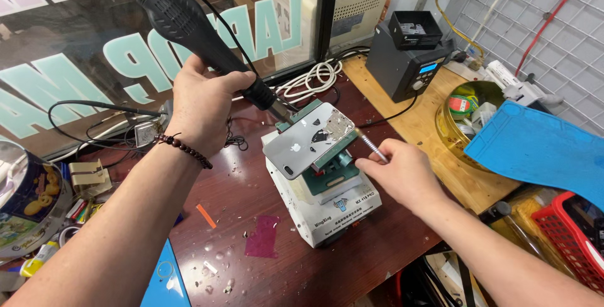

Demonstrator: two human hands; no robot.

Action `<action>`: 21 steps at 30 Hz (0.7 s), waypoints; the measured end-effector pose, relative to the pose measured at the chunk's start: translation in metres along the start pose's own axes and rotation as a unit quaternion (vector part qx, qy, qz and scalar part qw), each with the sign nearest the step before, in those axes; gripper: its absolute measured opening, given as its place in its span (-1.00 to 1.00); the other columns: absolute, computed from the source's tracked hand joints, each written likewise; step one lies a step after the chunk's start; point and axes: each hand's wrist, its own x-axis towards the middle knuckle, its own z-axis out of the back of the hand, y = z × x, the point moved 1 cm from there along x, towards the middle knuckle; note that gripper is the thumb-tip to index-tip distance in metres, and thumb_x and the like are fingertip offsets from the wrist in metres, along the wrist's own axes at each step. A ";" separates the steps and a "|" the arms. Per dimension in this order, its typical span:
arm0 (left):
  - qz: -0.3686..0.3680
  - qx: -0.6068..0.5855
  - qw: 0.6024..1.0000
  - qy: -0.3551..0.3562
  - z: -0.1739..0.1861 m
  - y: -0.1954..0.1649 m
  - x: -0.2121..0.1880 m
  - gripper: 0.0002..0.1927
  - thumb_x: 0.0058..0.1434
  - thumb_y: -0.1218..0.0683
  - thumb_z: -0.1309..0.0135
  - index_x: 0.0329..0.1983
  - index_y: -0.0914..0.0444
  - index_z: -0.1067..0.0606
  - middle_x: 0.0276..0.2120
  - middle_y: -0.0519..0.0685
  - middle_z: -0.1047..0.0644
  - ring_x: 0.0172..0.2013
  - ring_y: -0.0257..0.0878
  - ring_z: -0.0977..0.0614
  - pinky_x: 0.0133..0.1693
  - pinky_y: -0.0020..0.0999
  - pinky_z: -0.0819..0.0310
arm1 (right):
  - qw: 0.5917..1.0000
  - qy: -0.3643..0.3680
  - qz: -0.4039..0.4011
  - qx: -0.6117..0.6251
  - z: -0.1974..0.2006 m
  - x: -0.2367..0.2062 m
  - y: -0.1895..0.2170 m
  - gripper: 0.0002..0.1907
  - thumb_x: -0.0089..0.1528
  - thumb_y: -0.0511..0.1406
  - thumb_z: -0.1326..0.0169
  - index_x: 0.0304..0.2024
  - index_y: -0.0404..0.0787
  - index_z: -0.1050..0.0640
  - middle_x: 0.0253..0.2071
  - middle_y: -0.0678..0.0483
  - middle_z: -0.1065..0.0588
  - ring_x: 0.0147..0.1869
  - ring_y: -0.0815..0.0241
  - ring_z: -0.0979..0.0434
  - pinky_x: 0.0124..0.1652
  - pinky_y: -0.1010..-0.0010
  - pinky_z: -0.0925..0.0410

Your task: The person uses a hot air gun and a soldering iron to work on a white smartphone held in a green clamp. They repeatedly apply heat and scrape the back surface of the phone, likely removing adhesive or residue.

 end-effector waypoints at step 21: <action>0.001 -0.091 0.996 0.024 0.052 0.057 0.053 -0.72 0.20 0.31 -0.09 -0.07 0.29 -0.32 -0.19 0.04 -0.50 -0.22 -0.10 -0.68 -0.20 -0.11 -0.77 | 0.993 0.058 0.091 0.050 -0.031 0.048 0.021 -0.75 0.20 -0.27 -0.18 -0.08 -0.15 -0.68 -0.42 0.11 -0.64 -0.41 0.31 -0.56 -0.32 0.41 -0.43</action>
